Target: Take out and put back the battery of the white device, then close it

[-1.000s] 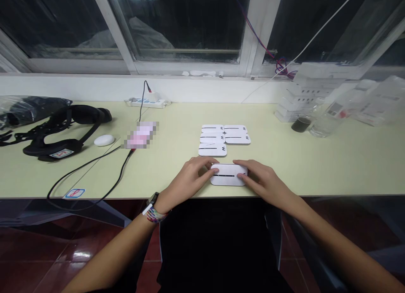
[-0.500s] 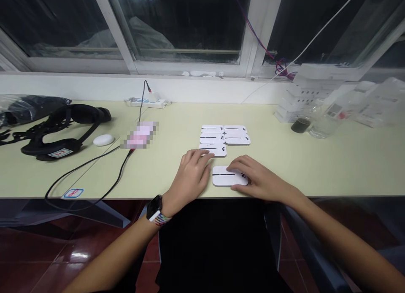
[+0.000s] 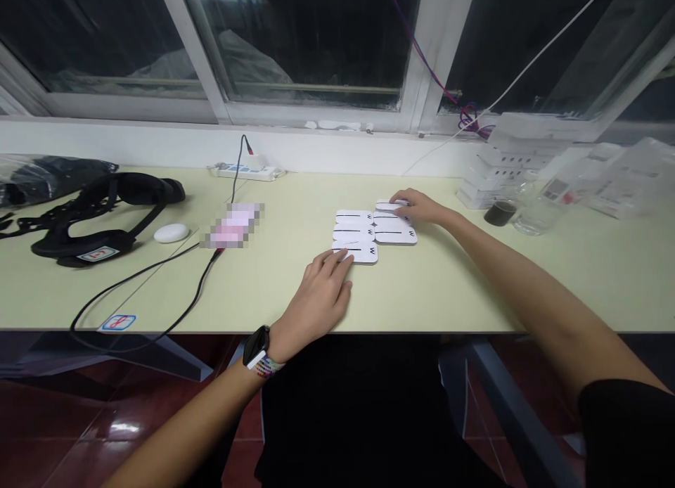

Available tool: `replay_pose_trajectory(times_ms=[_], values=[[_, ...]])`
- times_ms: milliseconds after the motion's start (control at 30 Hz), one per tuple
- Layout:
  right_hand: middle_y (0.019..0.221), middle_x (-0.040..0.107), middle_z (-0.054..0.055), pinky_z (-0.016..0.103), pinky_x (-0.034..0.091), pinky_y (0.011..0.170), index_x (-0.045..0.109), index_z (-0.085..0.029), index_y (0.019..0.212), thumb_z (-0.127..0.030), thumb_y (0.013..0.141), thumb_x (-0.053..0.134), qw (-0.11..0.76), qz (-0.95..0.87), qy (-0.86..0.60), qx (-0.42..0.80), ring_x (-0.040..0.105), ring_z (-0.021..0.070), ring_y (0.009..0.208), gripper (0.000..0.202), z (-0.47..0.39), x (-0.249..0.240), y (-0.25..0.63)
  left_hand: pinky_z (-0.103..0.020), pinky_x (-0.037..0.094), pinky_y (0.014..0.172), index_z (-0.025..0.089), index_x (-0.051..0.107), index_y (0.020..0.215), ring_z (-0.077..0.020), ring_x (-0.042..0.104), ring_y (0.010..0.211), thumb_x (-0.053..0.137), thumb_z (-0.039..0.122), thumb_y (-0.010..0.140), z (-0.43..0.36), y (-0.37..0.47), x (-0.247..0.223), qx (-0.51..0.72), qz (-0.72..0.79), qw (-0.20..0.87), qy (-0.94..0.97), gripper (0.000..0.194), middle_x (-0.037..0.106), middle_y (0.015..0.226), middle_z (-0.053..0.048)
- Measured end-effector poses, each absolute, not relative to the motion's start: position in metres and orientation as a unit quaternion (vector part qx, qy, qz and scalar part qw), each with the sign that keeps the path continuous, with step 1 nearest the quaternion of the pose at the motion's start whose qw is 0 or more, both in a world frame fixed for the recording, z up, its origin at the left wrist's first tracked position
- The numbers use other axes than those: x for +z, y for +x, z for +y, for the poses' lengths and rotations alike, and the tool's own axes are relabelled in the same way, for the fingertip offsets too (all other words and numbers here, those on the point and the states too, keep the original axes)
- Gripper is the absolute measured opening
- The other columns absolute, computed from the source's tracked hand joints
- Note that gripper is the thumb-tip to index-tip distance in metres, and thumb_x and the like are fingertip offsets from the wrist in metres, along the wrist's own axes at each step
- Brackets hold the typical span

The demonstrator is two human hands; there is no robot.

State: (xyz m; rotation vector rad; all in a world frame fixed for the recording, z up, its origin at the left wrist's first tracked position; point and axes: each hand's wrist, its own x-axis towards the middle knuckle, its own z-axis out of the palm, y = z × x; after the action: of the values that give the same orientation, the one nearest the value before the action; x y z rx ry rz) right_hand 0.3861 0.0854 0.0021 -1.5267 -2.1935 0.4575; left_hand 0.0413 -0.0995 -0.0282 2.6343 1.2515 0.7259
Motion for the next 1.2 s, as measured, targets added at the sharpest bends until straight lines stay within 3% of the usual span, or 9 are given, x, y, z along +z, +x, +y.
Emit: replay_pose_trajectory(times_ms=[233, 533, 700, 800, 967, 1200], values=[[0.150, 0.066, 0.010, 0.049, 0.045, 0.121, 0.076, -0.025, 0.128, -0.027, 0.094, 0.062, 0.223, -0.785, -0.538, 0.210, 0.057, 0.0310, 0.139, 0.037, 0.106, -0.006, 0.377, -0.065, 0.042, 0.125, 0.016, 0.051, 0.158, -0.0396, 0.041, 0.153, 0.046, 0.026, 0.110, -0.101, 0.042, -0.026, 0.243, 0.414, 0.081, 0.873, 0.049, 0.051, 0.165, -0.018], [0.155, 0.064, 0.011, 0.051, 0.043, 0.124, 0.078, -0.022, 0.132, -0.026, 0.099, 0.053, 0.227, -0.766, -0.571, 0.191, 0.057, 0.0338, 0.143, 0.042, 0.087, -0.005, 0.370, -0.067, 0.039, 0.124, 0.018, 0.047, 0.160, -0.0402, 0.038, 0.154, 0.049, 0.029, 0.109, -0.099, 0.037, -0.026, 0.213, 0.419, 0.091, 0.878, 0.052, 0.046, 0.168, -0.017], [0.168, 0.051, 0.013, 0.049, 0.033, 0.131, 0.061, -0.017, 0.154, -0.027, 0.105, 0.040, 0.256, -0.759, -0.583, 0.137, 0.046, 0.0305, 0.155, 0.053, 0.074, -0.013, 0.357, -0.069, 0.035, 0.124, 0.019, 0.049, 0.161, -0.0436, 0.036, 0.157, 0.050, 0.038, 0.109, -0.080, 0.036, -0.009, 0.180, 0.412, 0.090, 0.889, 0.055, 0.042, 0.173, -0.017], [0.172, 0.047, 0.012, 0.054, 0.026, 0.135, 0.055, -0.018, 0.158, -0.035, 0.110, 0.035, 0.252, -0.758, -0.589, 0.123, 0.038, 0.0320, 0.161, 0.055, 0.074, -0.020, 0.348, -0.068, 0.030, 0.128, 0.024, 0.042, 0.168, -0.0428, 0.031, 0.163, 0.039, 0.043, 0.112, -0.047, 0.046, 0.006, 0.159, 0.398, 0.113, 0.897, 0.059, 0.037, 0.178, -0.011], [0.179, 0.036, 0.012, 0.058, 0.023, 0.136, 0.048, -0.018, 0.164, -0.048, 0.112, 0.031, 0.215, -0.766, -0.592, 0.125, 0.025, 0.0367, 0.168, 0.062, 0.079, -0.033, 0.339, -0.067, 0.017, 0.133, 0.024, 0.030, 0.174, -0.0425, 0.008, 0.171, 0.028, 0.049, 0.112, 0.019, 0.071, 0.011, 0.106, 0.422, 0.131, 0.891, 0.067, 0.015, 0.185, -0.005], [0.181, 0.027, 0.016, 0.057, 0.020, 0.137, 0.037, -0.012, 0.169, -0.046, 0.113, 0.026, 0.182, -0.774, -0.596, 0.115, 0.022, 0.0373, 0.169, 0.067, 0.077, -0.041, 0.339, -0.068, 0.017, 0.132, 0.024, 0.027, 0.175, -0.0432, 0.007, 0.170, 0.025, 0.050, 0.111, 0.054, 0.077, -0.015, 0.096, 0.444, 0.159, 0.877, 0.069, 0.015, 0.185, -0.007]])
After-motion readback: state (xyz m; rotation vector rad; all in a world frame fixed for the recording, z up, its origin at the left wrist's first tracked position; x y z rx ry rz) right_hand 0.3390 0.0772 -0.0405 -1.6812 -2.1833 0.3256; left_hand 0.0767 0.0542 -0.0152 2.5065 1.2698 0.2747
